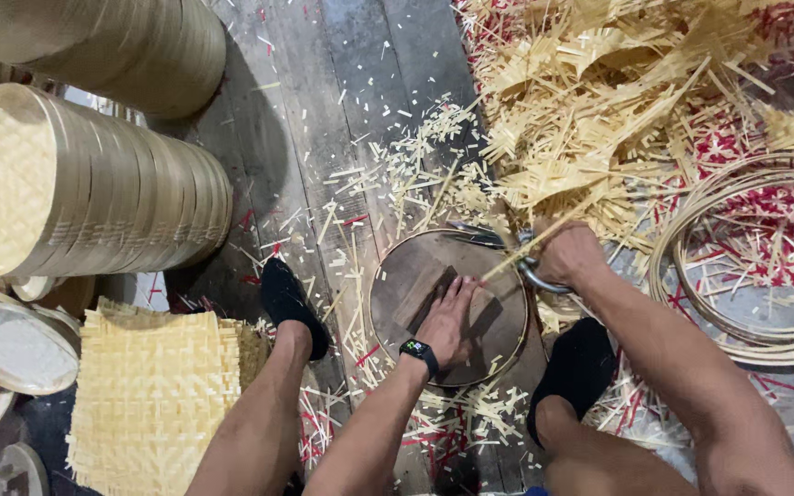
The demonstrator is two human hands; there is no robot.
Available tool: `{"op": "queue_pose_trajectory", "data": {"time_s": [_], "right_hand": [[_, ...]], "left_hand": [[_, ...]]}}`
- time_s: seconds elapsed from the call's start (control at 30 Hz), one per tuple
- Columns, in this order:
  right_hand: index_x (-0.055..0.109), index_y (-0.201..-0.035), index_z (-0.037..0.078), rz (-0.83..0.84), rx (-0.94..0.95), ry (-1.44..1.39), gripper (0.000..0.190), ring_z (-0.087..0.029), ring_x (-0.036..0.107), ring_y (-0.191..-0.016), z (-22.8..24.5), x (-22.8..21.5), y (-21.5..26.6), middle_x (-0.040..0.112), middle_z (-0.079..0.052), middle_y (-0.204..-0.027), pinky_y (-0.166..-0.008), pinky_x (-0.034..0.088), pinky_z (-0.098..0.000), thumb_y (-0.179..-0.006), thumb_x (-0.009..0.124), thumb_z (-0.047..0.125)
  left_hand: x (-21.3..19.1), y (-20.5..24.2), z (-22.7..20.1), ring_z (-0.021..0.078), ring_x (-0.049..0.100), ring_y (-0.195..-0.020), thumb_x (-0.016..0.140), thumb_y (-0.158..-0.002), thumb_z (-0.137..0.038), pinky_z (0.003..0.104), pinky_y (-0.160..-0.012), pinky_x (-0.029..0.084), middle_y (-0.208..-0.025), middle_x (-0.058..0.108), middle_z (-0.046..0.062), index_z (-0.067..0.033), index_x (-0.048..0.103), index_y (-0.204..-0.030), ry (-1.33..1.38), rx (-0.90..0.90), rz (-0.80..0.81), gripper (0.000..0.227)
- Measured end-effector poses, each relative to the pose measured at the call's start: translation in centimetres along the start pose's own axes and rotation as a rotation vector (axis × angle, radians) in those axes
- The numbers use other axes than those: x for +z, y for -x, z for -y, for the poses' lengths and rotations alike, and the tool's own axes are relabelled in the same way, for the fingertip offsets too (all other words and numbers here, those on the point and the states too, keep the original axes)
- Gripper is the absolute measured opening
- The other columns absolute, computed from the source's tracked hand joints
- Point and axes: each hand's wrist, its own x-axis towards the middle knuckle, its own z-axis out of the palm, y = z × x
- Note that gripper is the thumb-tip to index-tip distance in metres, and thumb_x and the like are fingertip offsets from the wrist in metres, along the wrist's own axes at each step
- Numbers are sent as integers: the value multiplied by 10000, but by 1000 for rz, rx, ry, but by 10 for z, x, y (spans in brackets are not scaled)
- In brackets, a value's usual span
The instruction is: The person trims the edges of a woven bamboo square using shears, fits it into a circular bamboo frame, and uses a wooden press to secure the weave and form a tray.
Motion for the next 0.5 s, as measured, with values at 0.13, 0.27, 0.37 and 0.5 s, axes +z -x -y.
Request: {"op": "queue_pose_trajectory", "data": {"time_s": [0.13, 0.27, 0.37, 0.5], "right_hand": [[787, -1077, 188, -14, -43, -85, 355, -219, 660, -683, -27, 17, 15, 660, -99, -781, -709, 588, -406, -913, 564, 410], [759, -1151, 151, -86, 211, -301, 470, -290, 704, -745, -66, 22, 19, 724, -163, -836, -767, 584, -452, -965, 532, 519], [703, -1181, 120, -64, 471, -668, 558, -321, 680, -747, -95, 20, 17, 700, -212, -877, -758, 570, -481, -994, 540, 619], [692, -1106, 80, 169, 506, -960, 590, -336, 691, -721, -130, 43, 30, 729, -227, -850, -710, 561, -508, -997, 554, 643]], "left_hand": [[-11, 6, -4, 382, 225, -1551, 780, -629, 35, 525, -1251, 202, -1682, 276, 171, -107, 279, -1572, -17, 4, 139, 1077], [-19, 4, -13, 382, 219, -1530, 780, -636, 25, 514, -1264, 212, -1644, 275, 169, -149, 292, -1561, 42, -73, 149, 1061], [-23, 5, -19, 365, 219, -1540, 756, -651, 30, 536, -1244, 200, -1665, 275, 140, -154, 301, -1554, 88, -22, 106, 1028], [-22, 9, -21, 350, 228, -1561, 731, -680, 22, 543, -1249, 214, -1678, 299, 120, -152, 349, -1535, 95, -1, 56, 953]]}}
